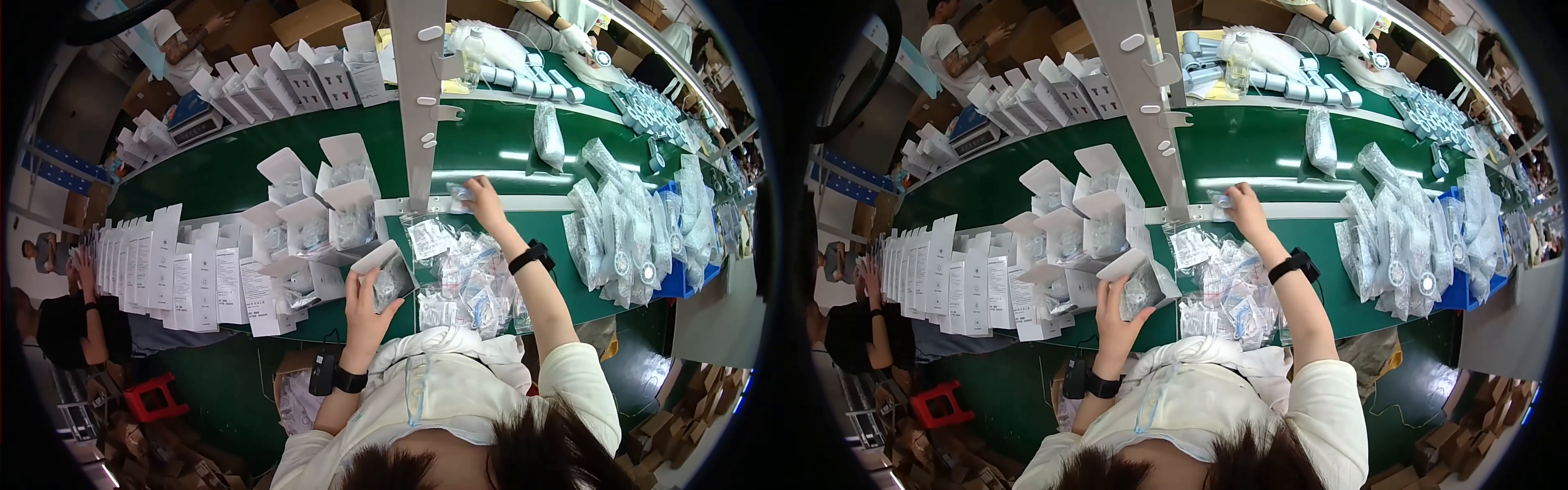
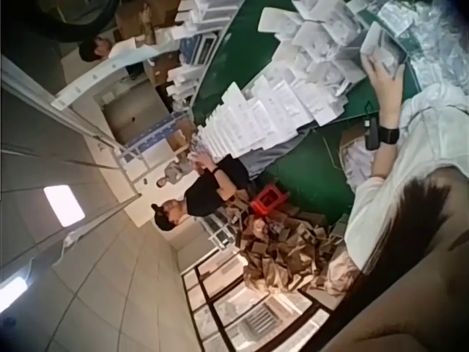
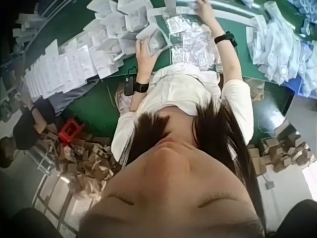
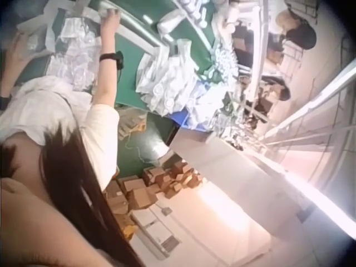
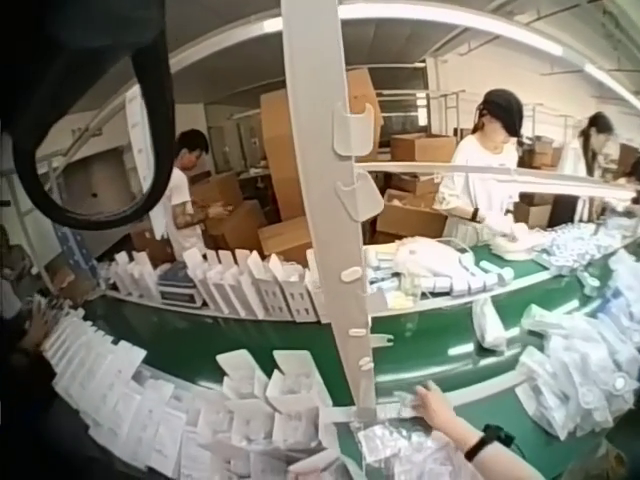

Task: The person packages items by hand, picking up a box and placing a wrapped device and a small plastic bag inside before setting it on the table. This process is repeated for several boxes, occasionally moving items to organize the workspace.

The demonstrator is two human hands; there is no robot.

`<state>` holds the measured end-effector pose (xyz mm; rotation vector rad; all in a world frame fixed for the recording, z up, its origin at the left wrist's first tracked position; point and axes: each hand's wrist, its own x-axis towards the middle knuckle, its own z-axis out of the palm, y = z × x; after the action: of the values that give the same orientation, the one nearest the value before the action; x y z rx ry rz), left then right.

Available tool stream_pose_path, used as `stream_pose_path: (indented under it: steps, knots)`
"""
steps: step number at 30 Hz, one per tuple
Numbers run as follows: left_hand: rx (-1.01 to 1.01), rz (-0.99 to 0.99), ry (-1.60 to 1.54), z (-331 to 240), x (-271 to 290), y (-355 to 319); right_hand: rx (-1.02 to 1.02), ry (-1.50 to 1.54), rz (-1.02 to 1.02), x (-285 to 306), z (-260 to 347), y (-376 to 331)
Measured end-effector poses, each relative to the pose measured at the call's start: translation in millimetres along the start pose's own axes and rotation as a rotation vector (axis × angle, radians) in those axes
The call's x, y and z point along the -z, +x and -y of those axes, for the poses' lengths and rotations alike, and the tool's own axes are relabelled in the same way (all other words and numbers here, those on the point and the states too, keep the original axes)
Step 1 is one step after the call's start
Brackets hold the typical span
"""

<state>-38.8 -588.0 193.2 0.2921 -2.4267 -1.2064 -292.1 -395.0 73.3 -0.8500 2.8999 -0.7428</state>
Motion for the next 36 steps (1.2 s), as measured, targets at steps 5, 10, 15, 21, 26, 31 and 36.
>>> stream_pose_path:
  steps: [5,10,15,21,26,31,36]
  knots:
    - [0.052,0.046,0.092,10.7,8.1,7.7,0.028,0.623,-0.336,88.7,113.6,-46.3]
    - [0.187,0.111,0.008,6.2,17.6,25.5,0.933,0.491,-0.122,86.6,176.0,-65.3]
    - [0.256,0.161,0.007,9.0,24.2,28.0,1.099,0.088,0.069,83.4,191.0,-59.9]
    - [0.012,-0.060,0.061,23.4,15.9,20.3,1.056,0.118,-0.069,84.1,192.8,-62.8]
    - [-0.046,-0.122,0.039,15.6,11.2,26.6,1.078,-0.004,-0.178,52.5,186.9,-73.8]
    - [0.018,-0.080,0.097,23.4,14.5,28.7,1.033,-0.048,0.094,51.1,210.3,-74.6]
    - [-0.021,-0.119,0.117,27.1,16.0,30.0,0.996,-0.224,0.147,54.5,215.1,-78.6]
